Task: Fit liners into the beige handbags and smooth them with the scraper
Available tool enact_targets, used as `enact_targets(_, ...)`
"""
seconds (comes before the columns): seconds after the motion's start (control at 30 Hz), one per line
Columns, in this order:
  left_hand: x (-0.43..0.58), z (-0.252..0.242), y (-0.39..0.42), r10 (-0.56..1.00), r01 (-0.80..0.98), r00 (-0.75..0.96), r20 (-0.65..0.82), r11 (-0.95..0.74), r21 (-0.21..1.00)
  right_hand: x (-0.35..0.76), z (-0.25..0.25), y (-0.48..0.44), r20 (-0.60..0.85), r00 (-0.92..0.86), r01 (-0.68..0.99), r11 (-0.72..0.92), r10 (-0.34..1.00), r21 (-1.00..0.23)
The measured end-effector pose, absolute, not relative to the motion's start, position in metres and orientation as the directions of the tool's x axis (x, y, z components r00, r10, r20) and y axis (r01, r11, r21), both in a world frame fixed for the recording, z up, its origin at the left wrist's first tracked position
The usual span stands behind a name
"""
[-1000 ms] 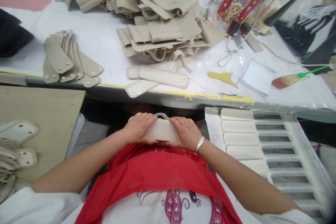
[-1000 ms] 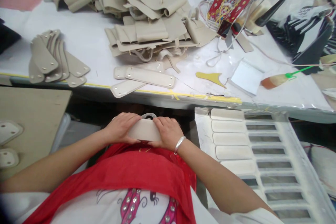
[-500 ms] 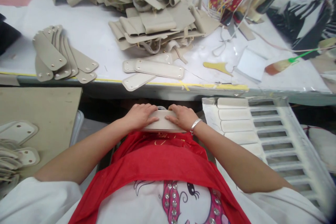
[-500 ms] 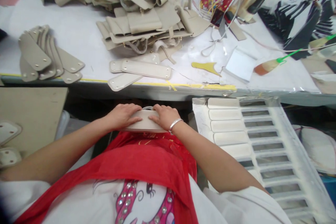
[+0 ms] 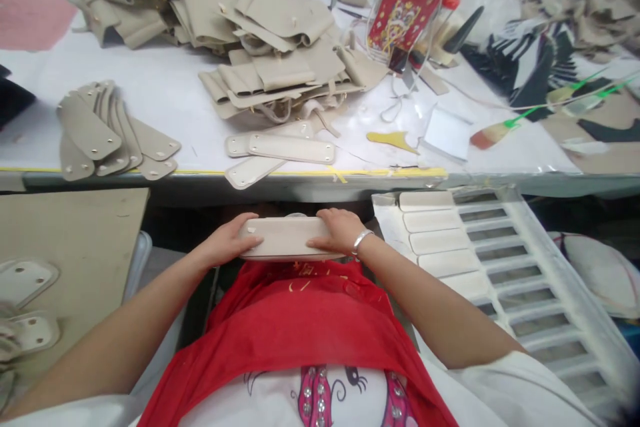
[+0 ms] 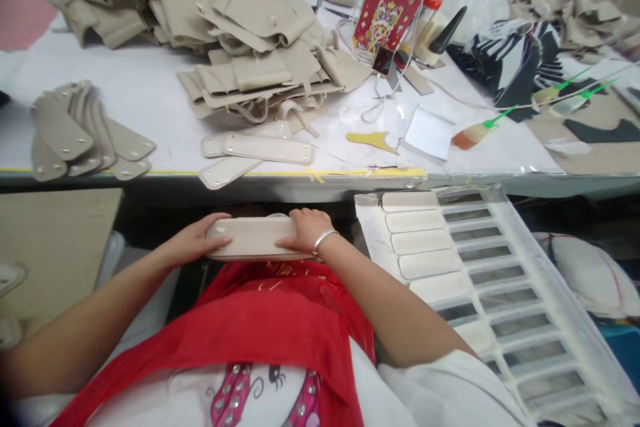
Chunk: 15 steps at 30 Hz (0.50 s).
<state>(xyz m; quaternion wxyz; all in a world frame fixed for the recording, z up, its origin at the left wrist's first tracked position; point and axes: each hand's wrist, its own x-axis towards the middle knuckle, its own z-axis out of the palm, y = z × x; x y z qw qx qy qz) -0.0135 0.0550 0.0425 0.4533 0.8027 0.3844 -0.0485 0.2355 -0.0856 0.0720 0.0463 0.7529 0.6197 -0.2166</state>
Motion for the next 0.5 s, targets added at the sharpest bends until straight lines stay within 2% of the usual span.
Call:
enact_targets(0.1,-0.001,0.048,0.046,0.62,0.643,0.715,-0.323,-0.402,0.652,0.219,0.069,-0.065,-0.404,0.093,0.962,-0.186,0.91,-0.198)
enact_targets(0.2,0.017,0.057,0.035,0.601,0.593,0.78,-0.176,-0.62,0.513,0.205,0.069,-0.053,-0.419,0.058,0.96,-0.165,0.906,-0.225)
enact_targets(0.27,0.029,0.062,0.029,0.564,0.578,0.808,-0.168,-0.704,0.412,0.202,0.07,-0.053,-0.378,0.046,0.962,-0.143,0.925,-0.233)
enact_targets(0.37,0.039,0.066,0.027,0.529,0.584,0.811,-0.249,-0.735,0.343,0.219,0.07,-0.062,-0.349,0.068,0.954,-0.163,0.935,-0.251)
enact_targets(0.43,0.039,0.067,0.03,0.519,0.599,0.799,-0.303,-0.732,0.325,0.247,0.065,-0.077,-0.338,0.12,0.911,-0.238,0.934,-0.336)
enact_targets(0.5,0.039,0.068,0.033,0.506,0.595,0.8,-0.321,-0.738,0.319,0.276,0.054,-0.097,-0.311,0.223,0.768,-0.363,0.924,-0.528)
